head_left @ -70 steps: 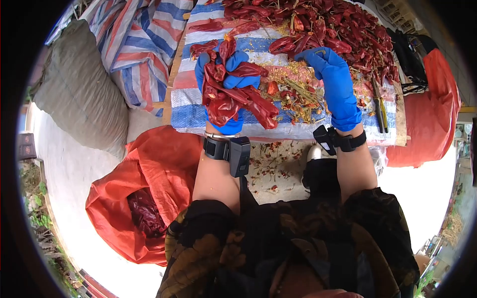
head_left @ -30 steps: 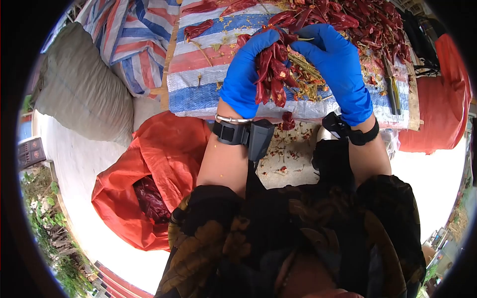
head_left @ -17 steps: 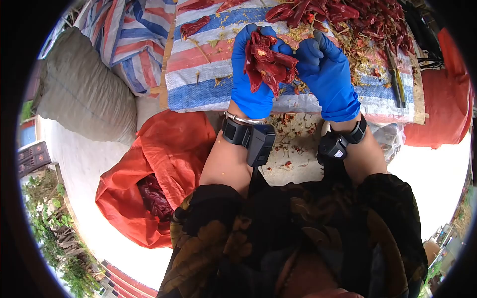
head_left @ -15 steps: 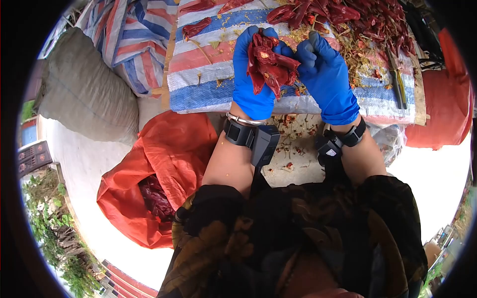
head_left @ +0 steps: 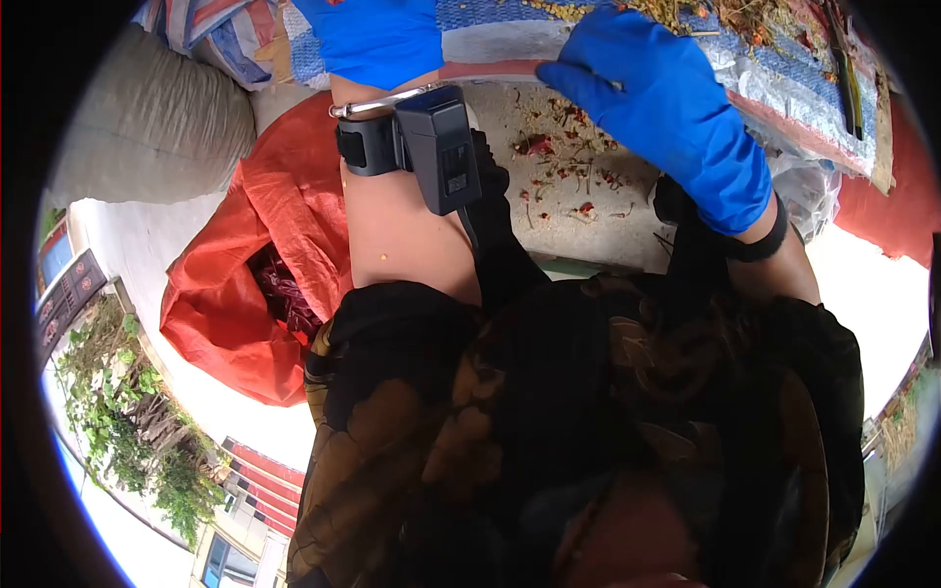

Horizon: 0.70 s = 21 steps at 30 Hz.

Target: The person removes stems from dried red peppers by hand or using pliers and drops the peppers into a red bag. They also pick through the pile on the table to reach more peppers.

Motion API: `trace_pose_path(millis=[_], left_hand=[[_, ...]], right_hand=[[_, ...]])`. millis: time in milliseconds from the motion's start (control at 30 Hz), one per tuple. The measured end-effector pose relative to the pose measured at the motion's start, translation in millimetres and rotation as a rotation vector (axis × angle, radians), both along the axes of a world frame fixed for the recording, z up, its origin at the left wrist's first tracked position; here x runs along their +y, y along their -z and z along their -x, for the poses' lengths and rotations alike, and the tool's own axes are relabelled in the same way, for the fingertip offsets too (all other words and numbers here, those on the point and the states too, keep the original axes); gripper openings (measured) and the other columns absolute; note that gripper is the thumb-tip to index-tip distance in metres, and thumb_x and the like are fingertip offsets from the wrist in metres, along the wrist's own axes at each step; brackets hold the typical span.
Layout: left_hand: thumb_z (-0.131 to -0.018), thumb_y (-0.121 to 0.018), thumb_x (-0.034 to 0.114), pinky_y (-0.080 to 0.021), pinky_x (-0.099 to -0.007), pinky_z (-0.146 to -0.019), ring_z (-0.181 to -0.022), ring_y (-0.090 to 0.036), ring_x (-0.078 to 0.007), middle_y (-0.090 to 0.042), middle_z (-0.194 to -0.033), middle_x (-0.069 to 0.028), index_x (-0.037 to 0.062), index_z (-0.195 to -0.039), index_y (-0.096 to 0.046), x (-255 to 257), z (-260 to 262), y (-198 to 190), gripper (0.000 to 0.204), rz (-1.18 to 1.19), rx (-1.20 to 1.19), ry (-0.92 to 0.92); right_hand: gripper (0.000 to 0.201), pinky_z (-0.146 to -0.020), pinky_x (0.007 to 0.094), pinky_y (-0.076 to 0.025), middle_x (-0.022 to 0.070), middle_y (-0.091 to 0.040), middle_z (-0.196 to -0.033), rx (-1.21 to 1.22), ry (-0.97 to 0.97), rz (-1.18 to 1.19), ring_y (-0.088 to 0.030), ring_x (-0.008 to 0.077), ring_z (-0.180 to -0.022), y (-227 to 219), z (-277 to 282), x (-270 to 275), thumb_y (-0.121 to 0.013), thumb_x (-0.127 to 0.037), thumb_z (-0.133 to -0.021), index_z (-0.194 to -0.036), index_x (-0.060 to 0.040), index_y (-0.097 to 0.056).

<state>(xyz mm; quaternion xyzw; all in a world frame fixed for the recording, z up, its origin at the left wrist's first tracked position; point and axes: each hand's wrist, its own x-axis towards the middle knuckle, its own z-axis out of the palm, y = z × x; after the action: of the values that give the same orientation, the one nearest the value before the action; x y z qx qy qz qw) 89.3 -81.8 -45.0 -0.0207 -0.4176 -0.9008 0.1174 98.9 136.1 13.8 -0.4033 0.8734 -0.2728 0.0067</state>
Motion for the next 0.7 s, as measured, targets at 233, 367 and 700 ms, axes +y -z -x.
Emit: trace_pose_path(millis=[233,367,700], left_hand=[[-0.089,-0.046,0.024,-0.045,-0.0406,-0.081,-0.091,-0.051,-0.0236,-0.054,-0.096,-0.0056,0.0088,-0.103,-0.046,4.4,-37.5,-4.0,0.021,0.170,0.004,-0.048],[-0.089,-0.045,0.024,-0.045,-0.0410,-0.082,-0.092,-0.051,-0.0238,-0.054,-0.097,-0.0059,0.0089,-0.104,-0.046,3.4,-50.8,-7.2,0.021,0.228,0.006,-0.083],[-0.090,-0.045,0.023,-0.045,-0.0422,-0.082,-0.093,-0.051,-0.0244,-0.054,-0.099,-0.0065,0.0091,-0.105,-0.045,-8.4,-39.4,2.9,0.021,0.315,-0.009,-0.146]], right_hand=[[0.024,-0.074,0.0402,-0.045,0.0159,-0.059,-0.098,-0.368,-0.361,-0.633,-0.056,0.0309,-0.086,194.7,-59.7,2.4,-0.057,-0.024,-0.077,-0.087,-0.0040,-0.063],[0.030,-0.080,0.0388,-0.045,0.0173,-0.054,-0.111,-0.236,-0.406,-0.807,-0.055,0.0296,-0.097,285.0,-81.9,19.8,-0.050,-0.018,-0.079,-0.102,-0.0028,-0.060],[0.035,-0.101,0.0475,-0.027,0.0139,-0.020,-0.143,-0.345,-0.378,-0.935,-0.028,0.0327,-0.127,376.4,-81.5,-13.4,-0.048,-0.012,-0.078,-0.111,-0.0021,-0.058]])
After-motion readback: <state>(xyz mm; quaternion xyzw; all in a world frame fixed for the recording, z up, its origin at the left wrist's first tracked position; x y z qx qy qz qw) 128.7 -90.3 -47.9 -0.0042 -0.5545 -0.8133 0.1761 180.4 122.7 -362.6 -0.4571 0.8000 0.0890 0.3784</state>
